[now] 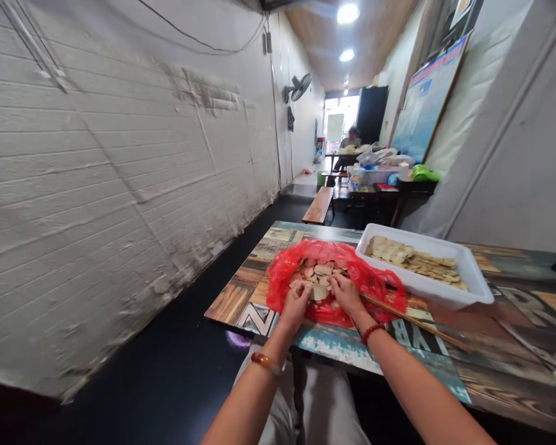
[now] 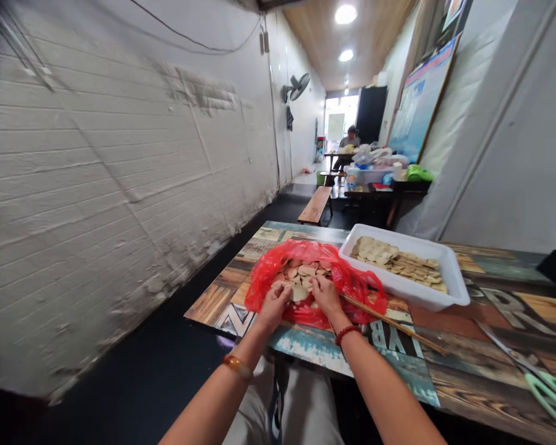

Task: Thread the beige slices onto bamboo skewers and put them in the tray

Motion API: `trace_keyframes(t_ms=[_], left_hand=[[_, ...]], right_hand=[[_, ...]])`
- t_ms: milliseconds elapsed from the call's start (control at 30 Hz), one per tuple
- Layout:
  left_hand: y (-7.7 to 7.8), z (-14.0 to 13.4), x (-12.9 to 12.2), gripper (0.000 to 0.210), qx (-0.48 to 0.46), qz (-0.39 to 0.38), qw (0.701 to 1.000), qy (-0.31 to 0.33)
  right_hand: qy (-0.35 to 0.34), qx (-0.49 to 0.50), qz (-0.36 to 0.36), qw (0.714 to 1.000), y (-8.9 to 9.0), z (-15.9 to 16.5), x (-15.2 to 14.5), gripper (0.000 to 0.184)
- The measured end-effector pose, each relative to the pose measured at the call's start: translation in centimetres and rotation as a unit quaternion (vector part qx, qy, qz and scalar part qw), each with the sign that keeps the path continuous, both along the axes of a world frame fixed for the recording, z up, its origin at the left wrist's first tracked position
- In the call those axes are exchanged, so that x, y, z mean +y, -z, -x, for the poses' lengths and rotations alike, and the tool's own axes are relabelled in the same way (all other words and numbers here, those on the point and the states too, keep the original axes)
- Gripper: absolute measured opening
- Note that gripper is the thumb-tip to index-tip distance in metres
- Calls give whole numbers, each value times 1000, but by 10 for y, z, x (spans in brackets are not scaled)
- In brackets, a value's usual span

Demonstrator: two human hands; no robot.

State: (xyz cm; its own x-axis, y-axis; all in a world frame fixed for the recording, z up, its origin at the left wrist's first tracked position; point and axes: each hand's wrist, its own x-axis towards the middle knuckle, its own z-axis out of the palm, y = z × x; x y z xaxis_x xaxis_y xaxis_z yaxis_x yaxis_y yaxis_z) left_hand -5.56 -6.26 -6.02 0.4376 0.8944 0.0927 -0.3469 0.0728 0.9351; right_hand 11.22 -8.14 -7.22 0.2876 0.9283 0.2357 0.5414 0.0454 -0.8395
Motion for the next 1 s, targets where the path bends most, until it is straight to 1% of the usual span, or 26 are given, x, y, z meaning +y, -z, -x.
trace_keyframes(t_ms=[100,200,267,300,367,467,533,567,633,733,800,867,1000], left_hand=[[4,2,-1,37,12,2,1000,23],[9,2,0,37,10,14,999,31],[7,-1,3,36,4,26,999,46],[4,-4,6,34,0,25,998,54],[-9,-11,15,30,-6,5,998,63],[-30,-25,32,22,-3,-38,995,93],[-38,-34,44,18,0,-67,992,106],[-39,-37,49,17,2,-80,991,112],[-35,-41,56,19,-2,-89,989,121],[-24,-43,61,28,-28,-60,987,145],[-21,-44,61,33,-38,-34,984,172],[-22,-44,60,28,-46,-33,984,172],[-26,-42,60,14,-33,-74,987,140]], right_hand=[[16,-14,-8,1000,-2,2,0,27],[27,-17,-12,999,0,2,0,24],[39,-11,-10,999,4,1,1,26],[46,-6,-8,999,5,0,1,29],[65,4,-1,998,8,-1,3,31],[99,20,9,995,9,-1,6,24],[125,31,10,992,8,-1,8,23],[136,38,8,990,6,-1,9,23],[156,55,3,986,4,0,10,24],[175,87,-3,981,2,2,8,25],[180,107,-1,978,0,4,6,27],[171,128,1,977,-4,7,3,35],[135,172,0,976,-16,10,-2,46]])
